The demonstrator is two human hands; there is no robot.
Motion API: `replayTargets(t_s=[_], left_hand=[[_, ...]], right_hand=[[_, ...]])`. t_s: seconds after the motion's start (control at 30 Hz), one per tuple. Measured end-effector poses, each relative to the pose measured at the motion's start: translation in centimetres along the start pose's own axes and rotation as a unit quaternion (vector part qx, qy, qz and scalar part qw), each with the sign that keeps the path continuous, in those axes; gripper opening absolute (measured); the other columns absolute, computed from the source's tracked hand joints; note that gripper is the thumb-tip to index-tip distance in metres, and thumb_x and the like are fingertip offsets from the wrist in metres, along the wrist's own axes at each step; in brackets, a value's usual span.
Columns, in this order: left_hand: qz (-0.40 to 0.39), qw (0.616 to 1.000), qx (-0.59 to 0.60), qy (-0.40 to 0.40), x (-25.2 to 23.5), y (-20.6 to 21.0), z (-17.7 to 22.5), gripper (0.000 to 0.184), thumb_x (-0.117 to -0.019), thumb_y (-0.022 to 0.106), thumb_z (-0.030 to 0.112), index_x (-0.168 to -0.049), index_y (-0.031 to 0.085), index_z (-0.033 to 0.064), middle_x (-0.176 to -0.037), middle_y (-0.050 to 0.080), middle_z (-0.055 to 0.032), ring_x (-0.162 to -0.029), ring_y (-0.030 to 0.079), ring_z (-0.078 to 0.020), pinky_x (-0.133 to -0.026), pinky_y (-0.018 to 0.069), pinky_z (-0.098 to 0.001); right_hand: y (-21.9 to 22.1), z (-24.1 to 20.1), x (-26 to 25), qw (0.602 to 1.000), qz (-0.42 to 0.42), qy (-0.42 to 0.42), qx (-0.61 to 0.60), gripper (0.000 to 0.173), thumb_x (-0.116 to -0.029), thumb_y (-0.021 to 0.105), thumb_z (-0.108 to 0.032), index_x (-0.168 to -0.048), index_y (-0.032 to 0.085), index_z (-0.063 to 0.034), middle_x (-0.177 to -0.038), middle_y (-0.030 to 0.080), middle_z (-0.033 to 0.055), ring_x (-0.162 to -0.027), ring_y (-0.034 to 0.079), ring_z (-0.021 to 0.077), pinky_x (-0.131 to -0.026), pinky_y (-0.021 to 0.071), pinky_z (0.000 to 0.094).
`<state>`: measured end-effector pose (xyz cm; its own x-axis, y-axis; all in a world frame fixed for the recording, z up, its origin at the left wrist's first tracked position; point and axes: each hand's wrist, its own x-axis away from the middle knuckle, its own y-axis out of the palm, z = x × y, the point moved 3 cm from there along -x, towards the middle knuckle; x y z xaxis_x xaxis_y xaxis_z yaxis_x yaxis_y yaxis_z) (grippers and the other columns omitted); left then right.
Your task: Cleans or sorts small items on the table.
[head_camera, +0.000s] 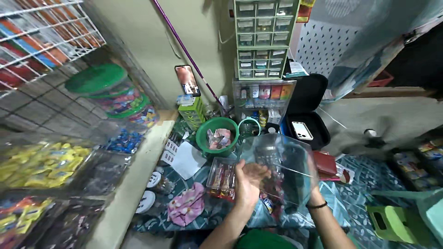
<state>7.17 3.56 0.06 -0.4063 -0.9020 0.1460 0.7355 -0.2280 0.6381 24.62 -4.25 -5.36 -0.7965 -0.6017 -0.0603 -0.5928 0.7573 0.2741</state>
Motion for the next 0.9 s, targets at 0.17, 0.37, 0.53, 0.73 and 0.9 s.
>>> replayTargets(t_s=[0.17, 0.37, 0.53, 0.73, 0.9], left_hand=[[-0.227, 0.969, -0.090, 0.013, -1.4, -2.0, 0.2, 0.062, -0.1044, 0.027, 0.036, -0.058, 0.066, 0.0226, -0.059, 0.069, 0.0034, -0.055, 0.069, -0.0090, -0.060, 0.0602, -0.0281], [-0.323, 0.937, -0.135, -0.005, -3.7, -3.4, 0.4, 0.046, -0.0931, 0.056, 0.061, -0.065, 0.066, 0.0265, -0.052, 0.057, 0.0130, -0.046, 0.053, 0.0007, -0.050, 0.0475, -0.0190], [-0.281, 0.937, -0.192, 0.075, -4.1, -4.3, 0.5, 0.035, -0.1000, 0.053, 0.050, -0.098, 0.072, 0.0206, -0.084, 0.070, 0.0121, -0.077, 0.065, -0.0006, -0.076, 0.0547, -0.0221], [-0.342, 0.924, -0.154, 0.077, -4.2, -4.1, 2.2, 0.071, -0.1005, 0.059, 0.040, -0.152, 0.036, -0.0021, -0.145, 0.055, -0.0087, -0.132, 0.055, -0.0234, -0.112, 0.0457, -0.0441], [-0.325, 0.944, -0.021, 0.045, -4.8, -5.2, 1.4, 0.033, -0.0939, 0.065, 0.015, -0.126, 0.064, 0.0215, -0.139, 0.060, -0.0028, -0.132, 0.055, -0.0274, -0.108, 0.0465, -0.0519]], right_hand=[[-0.9, -1.1, -0.7, 0.963, -0.151, 0.183, -0.128, 0.061, -0.1099, 0.020, -0.050, -0.138, 0.054, -0.0087, -0.115, 0.071, 0.0074, -0.103, 0.069, 0.0141, -0.088, 0.0596, 0.0350], [-1.8, -1.7, -0.6, 0.897, -0.441, 0.033, -0.004, 0.037, -0.0823, 0.078, -0.054, -0.111, 0.076, -0.0296, -0.099, 0.075, -0.0175, -0.089, 0.068, -0.0061, -0.081, 0.0578, 0.0177], [-0.8, -4.9, -0.5, 0.874, -0.479, -0.083, 0.020, 0.022, -0.0877, 0.078, -0.039, -0.107, 0.077, -0.0301, -0.096, 0.074, -0.0202, -0.086, 0.066, -0.0092, -0.078, 0.0566, 0.0142], [0.0, -10.1, -0.2, 0.805, -0.532, -0.194, 0.179, 0.022, -0.0884, 0.080, -0.027, -0.104, 0.077, -0.0114, -0.103, 0.075, -0.0077, -0.102, 0.065, -0.0045, -0.093, 0.0537, 0.0171], [0.4, -11.8, -1.3, 0.757, -0.541, -0.254, 0.264, 0.021, -0.0889, 0.078, -0.028, -0.103, 0.078, -0.0122, -0.101, 0.075, -0.0037, -0.103, 0.064, -0.0015, -0.094, 0.0518, 0.0174]])
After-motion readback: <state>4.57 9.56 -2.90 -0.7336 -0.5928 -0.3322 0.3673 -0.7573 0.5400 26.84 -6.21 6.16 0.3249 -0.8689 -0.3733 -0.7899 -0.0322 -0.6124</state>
